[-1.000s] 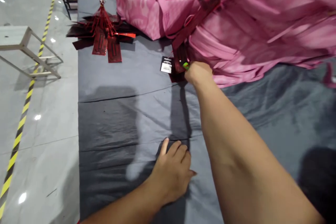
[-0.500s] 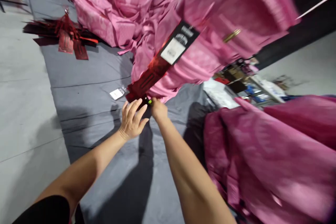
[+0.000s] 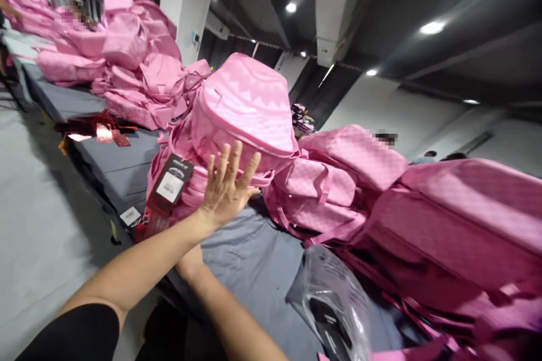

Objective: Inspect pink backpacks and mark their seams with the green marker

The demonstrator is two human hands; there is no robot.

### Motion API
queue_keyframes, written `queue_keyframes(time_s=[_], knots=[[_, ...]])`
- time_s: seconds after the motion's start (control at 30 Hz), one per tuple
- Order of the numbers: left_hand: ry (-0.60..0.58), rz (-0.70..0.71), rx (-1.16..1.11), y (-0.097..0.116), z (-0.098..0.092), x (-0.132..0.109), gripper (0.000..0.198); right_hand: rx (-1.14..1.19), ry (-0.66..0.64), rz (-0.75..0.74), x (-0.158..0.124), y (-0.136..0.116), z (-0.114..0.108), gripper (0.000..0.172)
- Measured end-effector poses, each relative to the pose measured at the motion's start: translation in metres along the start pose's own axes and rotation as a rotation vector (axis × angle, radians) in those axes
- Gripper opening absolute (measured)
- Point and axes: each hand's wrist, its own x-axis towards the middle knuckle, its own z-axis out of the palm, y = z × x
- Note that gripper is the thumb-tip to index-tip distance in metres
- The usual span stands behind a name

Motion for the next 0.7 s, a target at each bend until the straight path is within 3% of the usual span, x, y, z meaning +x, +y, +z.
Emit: queue_keyframes(time_s=[0.1,0.17,0.23,0.3,0.4,0.5,0.57,0.7], knots=[[-0.025,0.058,0.073,-0.005,-0.028,-0.003,0.084,0.030,-0.172,-0.193,-0.021,-0.009,0.005,0.034],[-0.036,0.132,0.141,-0.005,-0.046,-0.009,0.079,0.053,-0.268,-0.292,-0.044,-0.002,0.001,0.054],[-0.023,0.196,0.193,0.003,-0.060,-0.009,0.076,0.060,-0.325,-0.353,-0.083,0.020,-0.007,0.075],[-0.044,0.270,0.198,0.019,-0.066,0.001,0.078,-0.002,-0.360,-0.364,-0.133,0.060,-0.018,0.093],[-0.238,0.329,0.159,0.054,-0.061,0.037,0.084,-0.230,-0.380,-0.137,-0.206,0.137,-0.039,0.088],[-0.506,0.227,0.199,0.084,-0.047,0.079,0.085,-0.406,-0.255,0.128,-0.248,0.203,-0.068,0.071],[-0.636,0.125,0.300,0.093,-0.039,0.102,0.083,-0.453,-0.114,0.229,-0.253,0.236,-0.085,0.059],[-0.722,0.059,0.488,0.085,-0.039,0.126,0.061,-0.424,0.087,0.334,-0.233,0.294,-0.105,0.048]])
